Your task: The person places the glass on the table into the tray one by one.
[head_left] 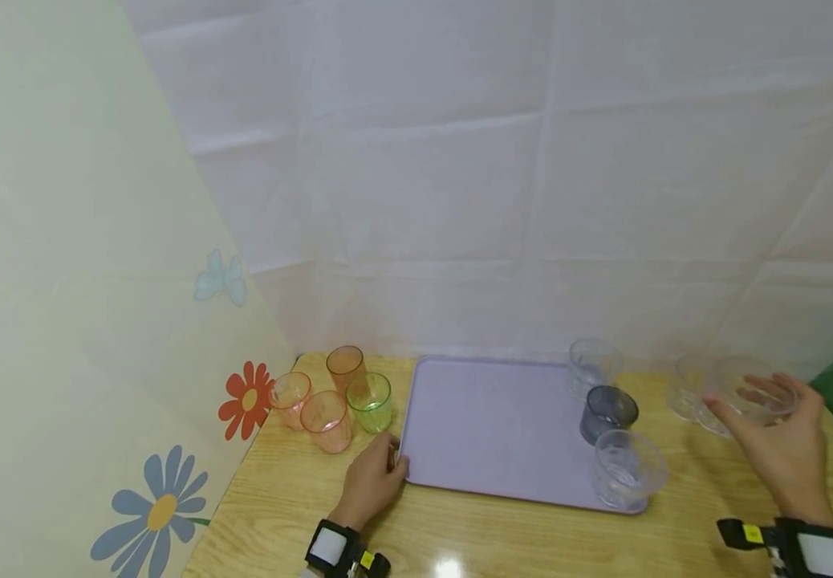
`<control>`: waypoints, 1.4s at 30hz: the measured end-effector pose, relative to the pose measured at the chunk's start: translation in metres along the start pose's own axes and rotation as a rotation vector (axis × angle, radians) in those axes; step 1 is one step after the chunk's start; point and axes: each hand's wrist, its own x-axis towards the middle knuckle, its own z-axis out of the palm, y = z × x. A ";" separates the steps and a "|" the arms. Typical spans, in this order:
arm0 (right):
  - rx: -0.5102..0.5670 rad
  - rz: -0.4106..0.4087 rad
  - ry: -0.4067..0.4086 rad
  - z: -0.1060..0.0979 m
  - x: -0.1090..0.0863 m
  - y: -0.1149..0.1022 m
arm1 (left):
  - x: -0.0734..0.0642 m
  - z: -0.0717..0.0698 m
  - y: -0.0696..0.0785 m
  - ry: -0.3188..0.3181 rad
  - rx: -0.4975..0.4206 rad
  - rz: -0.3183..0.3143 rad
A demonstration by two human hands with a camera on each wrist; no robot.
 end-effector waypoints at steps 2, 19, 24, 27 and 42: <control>-0.003 -0.014 -0.002 0.001 -0.001 -0.001 | 0.000 0.000 0.000 -0.001 0.000 0.001; 0.034 -0.107 -0.072 0.008 -0.007 -0.007 | 0.001 0.000 0.001 -0.008 -0.006 -0.002; 0.029 -0.118 -0.074 0.012 -0.008 -0.012 | 0.001 -0.001 0.002 -0.011 -0.009 -0.002; 0.021 -0.132 -0.078 0.014 -0.009 -0.014 | 0.001 -0.001 0.003 -0.017 -0.010 -0.004; 0.047 -0.193 -0.092 0.022 -0.011 -0.018 | 0.000 -0.002 0.002 -0.010 -0.007 0.004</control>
